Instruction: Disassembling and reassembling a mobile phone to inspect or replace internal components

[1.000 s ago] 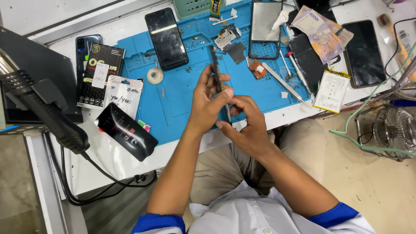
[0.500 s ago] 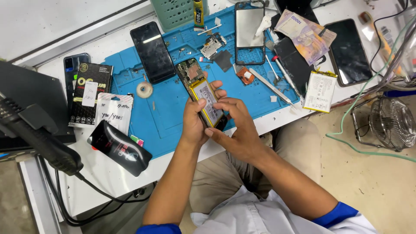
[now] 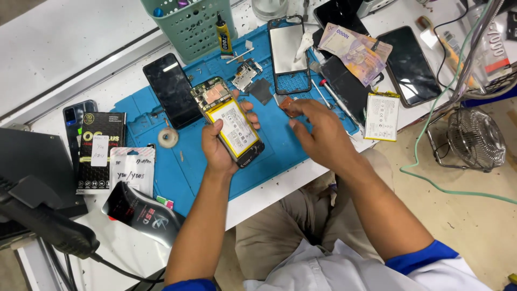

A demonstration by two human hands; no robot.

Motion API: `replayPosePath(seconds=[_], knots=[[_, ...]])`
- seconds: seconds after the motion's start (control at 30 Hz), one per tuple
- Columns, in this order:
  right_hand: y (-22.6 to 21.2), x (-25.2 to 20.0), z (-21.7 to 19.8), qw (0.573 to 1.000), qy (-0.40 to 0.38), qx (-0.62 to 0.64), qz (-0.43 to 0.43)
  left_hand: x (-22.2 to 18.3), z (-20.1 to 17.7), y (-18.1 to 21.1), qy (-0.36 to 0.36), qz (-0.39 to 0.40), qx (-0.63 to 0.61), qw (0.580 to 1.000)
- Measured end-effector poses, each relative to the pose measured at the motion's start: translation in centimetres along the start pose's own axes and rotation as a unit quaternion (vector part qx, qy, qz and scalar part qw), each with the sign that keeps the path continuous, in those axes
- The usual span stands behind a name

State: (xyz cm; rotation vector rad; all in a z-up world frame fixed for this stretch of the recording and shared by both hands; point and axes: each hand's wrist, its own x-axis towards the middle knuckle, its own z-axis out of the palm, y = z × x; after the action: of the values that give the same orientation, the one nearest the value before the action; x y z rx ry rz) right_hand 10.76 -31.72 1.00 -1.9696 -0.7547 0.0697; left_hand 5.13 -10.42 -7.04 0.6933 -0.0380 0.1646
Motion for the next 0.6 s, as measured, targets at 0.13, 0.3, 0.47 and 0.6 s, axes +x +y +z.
replayPosePath(seconds=[0.13,0.3,0.47,0.6], knots=[[0.5,3.6,0.3,0.994,-0.012,-0.107,-0.028,-0.4,0.3,0.4,0.002,-0.005,-0.005,1.0],[5.8,8.5,2.4,0.979,-0.008,-0.191,-0.066,-0.9,0.5,-0.1,-0.015,-0.002,-0.043,0.999],[6.1,11.1,0.3,0.948,0.021,-0.313,0.047,-1.2,0.4,0.2,-0.014,0.011,-0.099,0.995],[6.6,11.3,0.0,0.924,0.095,-0.37,-0.016,-0.9,0.2,0.0,-0.015,0.011,-0.099,0.995]])
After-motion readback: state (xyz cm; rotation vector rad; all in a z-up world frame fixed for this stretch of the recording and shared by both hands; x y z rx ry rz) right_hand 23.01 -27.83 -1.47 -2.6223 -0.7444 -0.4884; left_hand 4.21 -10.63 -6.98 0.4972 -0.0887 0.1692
